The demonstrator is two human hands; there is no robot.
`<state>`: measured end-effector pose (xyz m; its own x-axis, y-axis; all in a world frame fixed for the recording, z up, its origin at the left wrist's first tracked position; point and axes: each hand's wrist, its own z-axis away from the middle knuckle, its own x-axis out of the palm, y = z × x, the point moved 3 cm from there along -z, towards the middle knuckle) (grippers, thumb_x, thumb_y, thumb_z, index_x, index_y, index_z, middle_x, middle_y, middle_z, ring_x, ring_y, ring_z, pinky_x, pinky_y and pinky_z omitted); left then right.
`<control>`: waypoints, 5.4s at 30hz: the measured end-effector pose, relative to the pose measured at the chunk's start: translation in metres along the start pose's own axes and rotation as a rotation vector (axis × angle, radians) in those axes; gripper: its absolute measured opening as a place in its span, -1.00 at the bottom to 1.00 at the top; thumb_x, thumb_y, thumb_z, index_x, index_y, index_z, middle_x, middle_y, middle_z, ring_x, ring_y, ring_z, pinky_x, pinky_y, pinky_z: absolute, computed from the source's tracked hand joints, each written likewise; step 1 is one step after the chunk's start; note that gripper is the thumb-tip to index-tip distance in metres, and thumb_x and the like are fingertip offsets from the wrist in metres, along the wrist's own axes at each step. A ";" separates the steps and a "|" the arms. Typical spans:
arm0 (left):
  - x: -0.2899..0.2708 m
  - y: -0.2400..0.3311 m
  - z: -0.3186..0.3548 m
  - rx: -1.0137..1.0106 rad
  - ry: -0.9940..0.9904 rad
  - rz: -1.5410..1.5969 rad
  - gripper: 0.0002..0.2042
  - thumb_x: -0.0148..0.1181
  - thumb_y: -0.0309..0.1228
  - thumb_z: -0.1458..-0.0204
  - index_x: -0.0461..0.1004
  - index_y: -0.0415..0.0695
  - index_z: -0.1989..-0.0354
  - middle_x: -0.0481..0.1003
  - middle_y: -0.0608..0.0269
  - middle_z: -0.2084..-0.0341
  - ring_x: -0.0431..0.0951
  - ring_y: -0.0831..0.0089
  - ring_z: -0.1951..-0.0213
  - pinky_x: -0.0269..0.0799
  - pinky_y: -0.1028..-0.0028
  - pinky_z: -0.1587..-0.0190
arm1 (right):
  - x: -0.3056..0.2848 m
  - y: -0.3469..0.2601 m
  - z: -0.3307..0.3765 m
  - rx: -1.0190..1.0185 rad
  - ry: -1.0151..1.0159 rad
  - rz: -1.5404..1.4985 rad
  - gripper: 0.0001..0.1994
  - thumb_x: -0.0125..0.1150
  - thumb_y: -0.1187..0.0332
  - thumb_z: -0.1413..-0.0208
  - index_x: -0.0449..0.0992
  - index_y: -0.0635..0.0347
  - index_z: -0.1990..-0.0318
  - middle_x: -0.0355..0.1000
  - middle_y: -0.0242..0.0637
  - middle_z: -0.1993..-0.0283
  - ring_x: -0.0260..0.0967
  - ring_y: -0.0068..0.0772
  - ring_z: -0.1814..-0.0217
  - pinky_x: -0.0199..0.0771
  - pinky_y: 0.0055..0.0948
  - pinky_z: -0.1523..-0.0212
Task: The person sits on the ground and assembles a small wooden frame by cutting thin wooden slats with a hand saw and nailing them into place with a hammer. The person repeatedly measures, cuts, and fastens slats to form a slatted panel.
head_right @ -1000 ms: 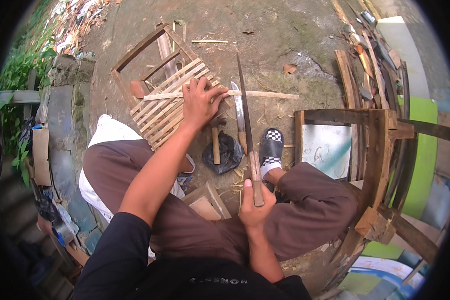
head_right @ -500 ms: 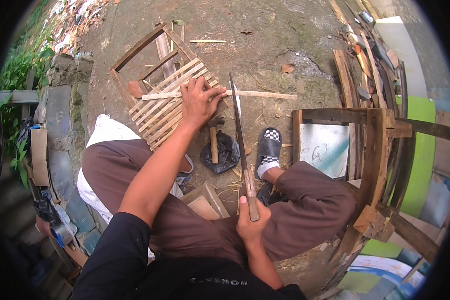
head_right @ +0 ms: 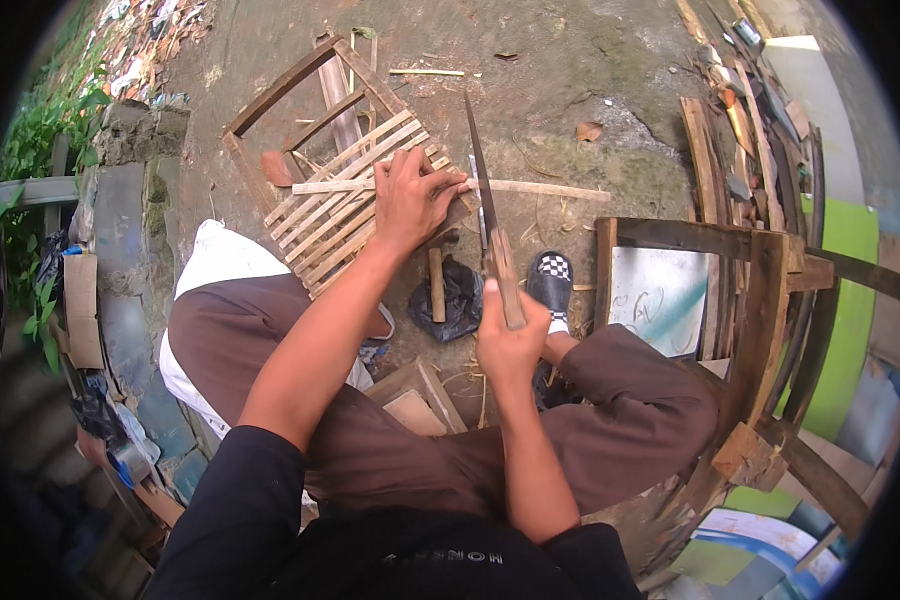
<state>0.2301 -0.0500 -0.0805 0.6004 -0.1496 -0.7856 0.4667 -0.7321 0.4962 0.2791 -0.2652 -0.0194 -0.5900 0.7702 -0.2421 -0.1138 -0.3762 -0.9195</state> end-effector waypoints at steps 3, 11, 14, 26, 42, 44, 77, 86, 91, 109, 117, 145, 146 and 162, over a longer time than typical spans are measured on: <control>0.002 0.003 0.002 -0.036 0.005 -0.007 -0.86 0.49 -0.15 -0.02 0.80 0.22 0.26 0.39 0.39 0.40 0.41 0.36 0.17 0.14 0.26 0.07 | 0.018 -0.027 -0.045 -0.038 0.035 0.057 -0.67 0.25 0.35 -0.35 0.48 0.37 0.47 0.25 -0.51 0.62 0.12 -0.71 0.53 0.11 -0.41 0.54; 0.002 0.006 0.004 -0.021 0.042 -0.001 -0.89 0.49 -0.17 -0.02 0.79 0.18 0.31 0.41 0.37 0.36 0.42 0.30 0.16 0.17 0.22 0.08 | -0.023 -0.009 0.023 -0.058 0.009 -0.039 -0.67 0.25 0.41 -0.33 0.42 0.29 0.51 0.21 -0.55 0.62 0.07 -0.74 0.52 0.05 -0.46 0.54; 0.002 0.006 0.004 -0.015 0.036 -0.016 -0.88 0.49 -0.17 -0.02 0.79 0.18 0.31 0.42 0.37 0.36 0.42 0.30 0.15 0.17 0.23 0.07 | -0.026 0.005 0.043 -0.024 0.012 0.000 -0.66 0.25 0.41 -0.33 0.38 0.29 0.53 0.20 -0.54 0.61 0.04 -0.73 0.52 0.05 -0.46 0.54; 0.003 0.007 0.004 -0.026 0.040 -0.001 -0.88 0.51 -0.17 0.00 0.79 0.21 0.31 0.41 0.38 0.38 0.42 0.32 0.18 0.16 0.24 0.09 | -0.041 -0.008 0.081 0.073 0.033 0.020 -0.67 0.26 0.43 -0.32 0.38 0.29 0.52 0.18 -0.51 0.63 0.07 -0.73 0.53 0.06 -0.46 0.54; 0.001 0.006 0.005 -0.043 0.026 -0.003 -0.86 0.52 -0.16 0.01 0.80 0.22 0.27 0.36 0.41 0.42 0.40 0.37 0.20 0.12 0.26 0.09 | 0.040 -0.033 -0.070 -0.016 0.028 0.068 -0.67 0.26 0.36 -0.32 0.48 0.40 0.47 0.28 -0.40 0.67 0.16 -0.68 0.55 0.16 -0.36 0.54; 0.005 0.009 0.003 -0.051 0.013 0.010 -0.87 0.52 -0.16 0.02 0.80 0.21 0.29 0.36 0.40 0.42 0.41 0.36 0.19 0.14 0.26 0.09 | 0.026 -0.047 -0.075 -0.156 0.074 0.028 -0.68 0.25 0.36 -0.32 0.50 0.40 0.47 0.31 -0.41 0.66 0.17 -0.69 0.54 0.16 -0.36 0.54; 0.005 0.009 0.003 -0.072 0.026 0.010 -0.87 0.52 -0.18 0.01 0.80 0.22 0.28 0.37 0.39 0.40 0.41 0.37 0.18 0.13 0.26 0.07 | 0.026 -0.010 -0.026 -0.175 -0.027 0.171 -0.62 0.24 0.33 -0.35 0.41 0.32 0.53 0.22 -0.47 0.67 0.07 -0.68 0.57 0.07 -0.36 0.57; 0.008 0.003 -0.002 -0.083 0.063 -0.036 -0.87 0.50 -0.14 0.00 0.79 0.20 0.31 0.40 0.38 0.37 0.42 0.34 0.15 0.16 0.25 0.06 | -0.026 0.005 0.025 -0.028 -0.010 -0.071 -0.68 0.25 0.40 -0.35 0.43 0.31 0.49 0.21 -0.55 0.61 0.07 -0.73 0.53 0.06 -0.45 0.54; 0.009 0.005 0.001 -0.067 0.074 -0.040 -0.88 0.50 -0.15 0.00 0.79 0.20 0.32 0.41 0.39 0.37 0.42 0.33 0.15 0.16 0.25 0.05 | -0.037 0.015 0.051 0.018 -0.012 -0.063 -0.63 0.25 0.41 -0.35 0.34 0.28 0.53 0.17 -0.57 0.62 0.03 -0.75 0.53 0.02 -0.45 0.55; 0.008 0.002 0.003 -0.095 0.036 -0.006 -0.89 0.51 -0.19 0.01 0.80 0.20 0.32 0.39 0.38 0.38 0.41 0.33 0.17 0.15 0.25 0.05 | -0.020 0.005 0.044 -0.040 -0.003 0.030 -0.61 0.27 0.36 -0.36 0.35 0.26 0.54 0.17 -0.56 0.64 0.03 -0.74 0.54 0.01 -0.45 0.56; 0.004 0.007 0.004 -0.078 0.064 -0.020 -0.86 0.53 -0.18 0.03 0.81 0.23 0.28 0.37 0.41 0.40 0.40 0.37 0.19 0.12 0.27 0.09 | -0.031 0.011 0.053 0.047 -0.016 -0.046 -0.64 0.27 0.42 -0.33 0.36 0.27 0.55 0.22 -0.51 0.65 0.07 -0.72 0.56 0.06 -0.43 0.56; -0.102 0.025 -0.041 0.035 0.046 0.003 -0.79 0.36 -0.13 -0.19 0.65 0.01 0.28 0.64 0.33 0.45 0.62 0.31 0.30 0.12 0.18 0.00 | -0.124 -0.119 0.020 -0.460 0.053 -0.218 -0.63 0.22 0.24 -0.44 0.38 0.27 0.41 0.36 -0.36 0.52 0.25 -0.62 0.57 0.25 -0.53 0.54; -0.125 0.032 -0.045 0.002 0.015 -0.017 -0.76 0.35 -0.12 -0.19 0.69 -0.03 0.29 0.65 0.27 0.47 0.64 0.26 0.34 0.19 0.19 0.05 | -0.129 -0.133 0.008 -0.474 0.065 -0.252 -0.63 0.22 0.21 -0.44 0.41 0.28 0.38 0.39 -0.34 0.49 0.29 -0.58 0.55 0.32 -0.52 0.50; -0.190 0.091 0.000 -0.109 -0.005 0.296 -0.73 0.43 -0.23 -0.17 0.71 -0.24 0.32 0.52 0.13 0.71 0.41 0.44 0.70 0.28 0.35 0.56 | -0.015 -0.125 -0.044 -0.103 -0.370 -0.942 -0.49 0.21 0.02 -0.41 0.49 0.32 -0.23 0.64 -0.12 -0.07 0.62 -0.34 0.06 0.58 -0.38 0.13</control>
<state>0.1585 -0.0881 0.1142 0.7176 -0.3488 -0.6029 0.3393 -0.5809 0.7399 0.3374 -0.2067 0.0855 -0.5080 0.5166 0.6893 -0.6010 0.3607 -0.7132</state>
